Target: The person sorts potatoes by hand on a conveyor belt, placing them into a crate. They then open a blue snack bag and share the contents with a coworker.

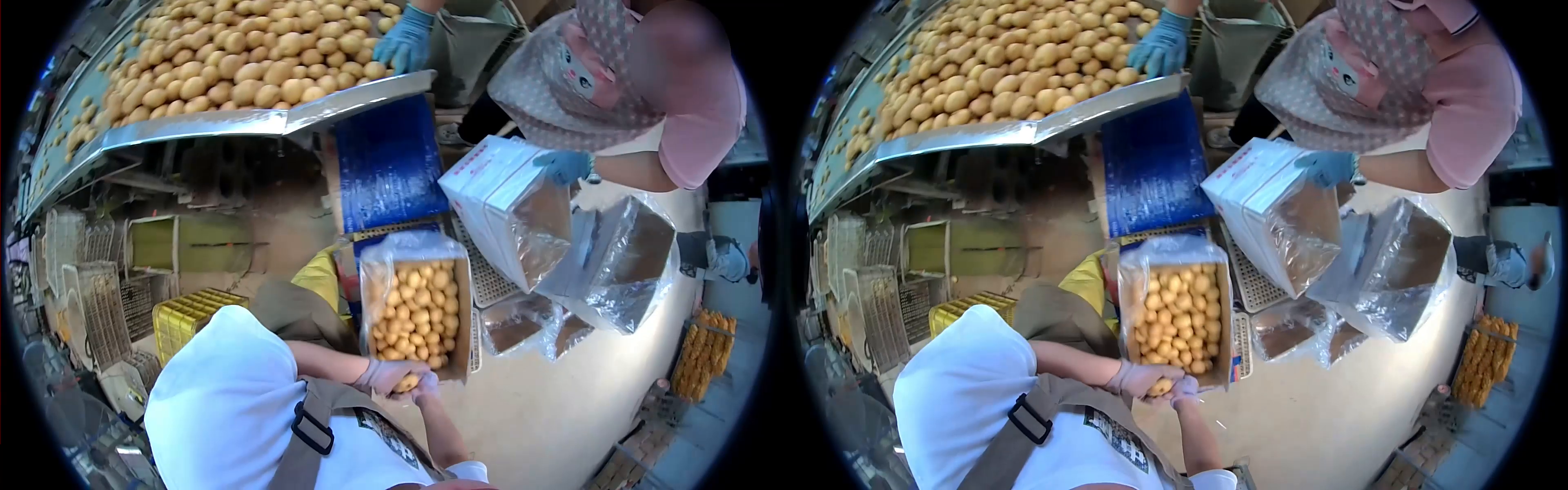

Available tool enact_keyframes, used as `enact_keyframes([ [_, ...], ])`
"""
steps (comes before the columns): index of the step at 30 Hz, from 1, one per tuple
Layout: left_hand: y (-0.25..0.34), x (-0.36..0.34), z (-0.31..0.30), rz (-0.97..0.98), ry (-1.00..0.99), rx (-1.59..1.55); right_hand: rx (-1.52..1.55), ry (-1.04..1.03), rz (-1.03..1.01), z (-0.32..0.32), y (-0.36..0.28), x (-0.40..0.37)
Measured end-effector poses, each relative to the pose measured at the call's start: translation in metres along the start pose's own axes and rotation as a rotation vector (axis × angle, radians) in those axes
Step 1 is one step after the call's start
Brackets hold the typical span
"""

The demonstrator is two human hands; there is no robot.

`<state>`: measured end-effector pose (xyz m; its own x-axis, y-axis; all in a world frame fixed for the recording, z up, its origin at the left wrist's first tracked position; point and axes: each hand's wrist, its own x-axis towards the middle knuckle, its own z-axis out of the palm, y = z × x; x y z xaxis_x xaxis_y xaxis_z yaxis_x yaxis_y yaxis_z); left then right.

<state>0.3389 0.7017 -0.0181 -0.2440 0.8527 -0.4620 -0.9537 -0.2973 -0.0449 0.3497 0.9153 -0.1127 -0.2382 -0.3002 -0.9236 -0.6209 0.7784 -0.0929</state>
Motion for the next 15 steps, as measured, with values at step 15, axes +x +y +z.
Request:
enact_keyframes([
  [15, 0.034, -0.422, -0.062, 1.299, 0.053, 0.130, 0.566, 0.917, -0.092, -0.167, -0.016, -0.043],
])
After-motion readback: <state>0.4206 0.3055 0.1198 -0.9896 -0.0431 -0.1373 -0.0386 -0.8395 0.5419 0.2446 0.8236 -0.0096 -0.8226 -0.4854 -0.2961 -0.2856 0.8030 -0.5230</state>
